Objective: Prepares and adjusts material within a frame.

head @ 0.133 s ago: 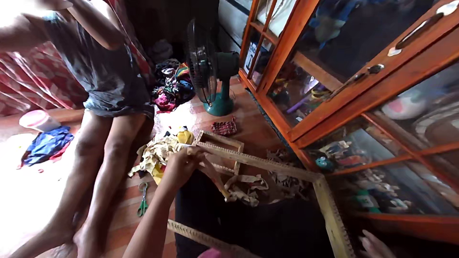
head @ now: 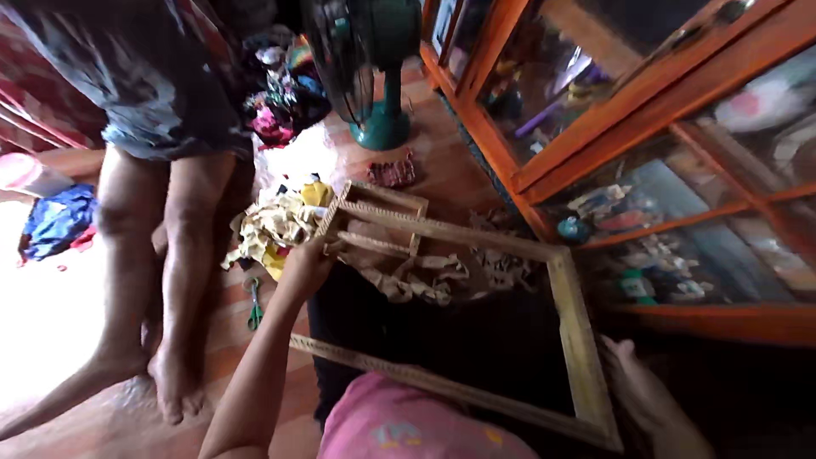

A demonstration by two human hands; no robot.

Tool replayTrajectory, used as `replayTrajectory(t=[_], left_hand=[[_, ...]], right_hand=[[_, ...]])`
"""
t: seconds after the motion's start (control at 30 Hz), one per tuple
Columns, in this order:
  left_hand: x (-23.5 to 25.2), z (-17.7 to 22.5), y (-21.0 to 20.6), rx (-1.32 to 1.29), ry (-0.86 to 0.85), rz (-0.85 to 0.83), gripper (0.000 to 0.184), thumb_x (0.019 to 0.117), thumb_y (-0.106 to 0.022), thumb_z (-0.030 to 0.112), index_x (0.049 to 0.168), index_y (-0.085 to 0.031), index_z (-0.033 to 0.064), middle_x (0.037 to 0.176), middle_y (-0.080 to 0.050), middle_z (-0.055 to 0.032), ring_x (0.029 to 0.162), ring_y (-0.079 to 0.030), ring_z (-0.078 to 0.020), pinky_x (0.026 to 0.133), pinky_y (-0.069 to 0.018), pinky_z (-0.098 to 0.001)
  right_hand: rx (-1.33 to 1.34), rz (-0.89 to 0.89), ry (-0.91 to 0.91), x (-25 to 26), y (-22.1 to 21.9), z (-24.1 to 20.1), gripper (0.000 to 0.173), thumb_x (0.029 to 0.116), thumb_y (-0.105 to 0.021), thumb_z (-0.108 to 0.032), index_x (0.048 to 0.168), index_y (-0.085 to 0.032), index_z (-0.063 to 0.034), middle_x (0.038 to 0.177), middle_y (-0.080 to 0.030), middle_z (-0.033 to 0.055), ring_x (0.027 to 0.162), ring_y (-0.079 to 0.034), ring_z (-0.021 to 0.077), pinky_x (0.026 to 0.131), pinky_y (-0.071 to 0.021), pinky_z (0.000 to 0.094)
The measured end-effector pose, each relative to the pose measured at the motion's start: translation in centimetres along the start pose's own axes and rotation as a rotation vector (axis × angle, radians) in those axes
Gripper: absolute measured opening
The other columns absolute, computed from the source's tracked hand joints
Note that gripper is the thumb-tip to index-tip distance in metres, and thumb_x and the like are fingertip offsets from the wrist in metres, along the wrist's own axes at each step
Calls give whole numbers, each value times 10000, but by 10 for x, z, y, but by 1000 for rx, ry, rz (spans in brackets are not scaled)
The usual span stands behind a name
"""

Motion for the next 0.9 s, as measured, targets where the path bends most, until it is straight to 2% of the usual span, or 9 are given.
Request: replayTrajectory(t=[0.07, 0.13, 0.3, 0.43, 0.53, 0.6, 0.7, 0.8, 0.9], left_hand=[[-7, -7, -6, 3, -22, 9, 199, 1002, -644, 114, 1153, -705, -1, 1016, -722, -200, 902, -711, -358, 834, -557, -608], [-12, -3, -6, -11, -24, 24, 177, 1000, -642, 106, 1120, -700, -11, 992, -715, -202, 873, -704, -354, 800, -553, -602], [3, 30, -32, 11, -113, -168, 205, 1029, -599, 131, 1127, -719, -4, 1056, -718, -206, 966, -702, -373, 878, -535, -612], [33, 65, -116, 86, -272, -548, 248, 1008, -601, 94, 1222, -726, 84, 1231, -685, -203, 1160, -653, -393, 987, -501, -630], [46, 74, -207, 242, -414, -793, 264, 1006, -642, 211, 1251, -735, 181, 1413, -567, -203, 1331, -511, -427, 1053, -452, -629], [49, 73, -266, 289, -480, -896, 294, 999, -641, 182, 1281, -718, 149, 1460, -532, -217, 1354, -493, -433, 1094, -411, -630], [56, 59, -320, 422, -282, -947, 346, 965, -625, 69, 1308, -651, 24, 1376, -592, -241, 1277, -560, -458, 1029, -444, -675], [57, 48, -318, 511, 73, -904, 369, 989, -599, 98, 1350, -593, 19, 1320, -619, -274, 1225, -598, -478, 944, -498, -680], [50, 34, -302, 659, 195, -894, 386, 978, -634, 154, 1341, -604, 25, 1357, -591, -271, 1204, -609, -472, 882, -534, -658]], right_hand=[[125, -38, -64, 3, -16, 1, 768, 1061, -80, -610, 1515, -420, -92, 1335, -642, 68, 1126, -668, 151, 925, -581, 360], [275, -94, -177, 2, -32, 1, 740, 1063, -61, -600, 1428, -456, -91, 1213, -667, 79, 950, -711, 207, 751, -610, 385], [401, -54, -284, -7, -41, -10, 704, 1066, -100, -621, 1369, -499, -127, 1092, -681, 51, 815, -697, 188, 673, -594, 353], [392, -72, -250, -2, -40, -6, 680, 1075, -104, -599, 1377, -486, -123, 1090, -702, 70, 712, -689, 162, 576, -571, 286], [400, -58, -226, -1, -40, 1, 640, 1096, -126, -547, 1355, -495, -94, 1068, -694, 75, 655, -658, 137, 549, -549, 258], [420, -46, -240, 1, -41, 5, 608, 1104, -140, -520, 1333, -500, -86, 1027, -685, 70, 627, -638, 129, 538, -542, 255], [445, -28, -243, 0, -44, 9, 561, 1116, -158, -476, 1354, -473, -77, 987, -681, 69, 613, -626, 127, 537, -536, 252], [466, -24, -232, 2, -44, 12, 521, 1124, -178, -436, 1401, -436, -78, 989, -676, 75, 618, -623, 132, 551, -534, 255], [486, -34, -234, 8, -44, 16, 500, 1122, -193, -433, 1410, -422, -95, 987, -674, 77, 604, -623, 133, 536, -534, 252]])
Point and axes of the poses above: each hand's wrist, its own x-axis towards the middle knuckle, its own y-axis out of the back of the hand, z = x × y, the point moved 7 cm from there along x, towards the middle knuckle
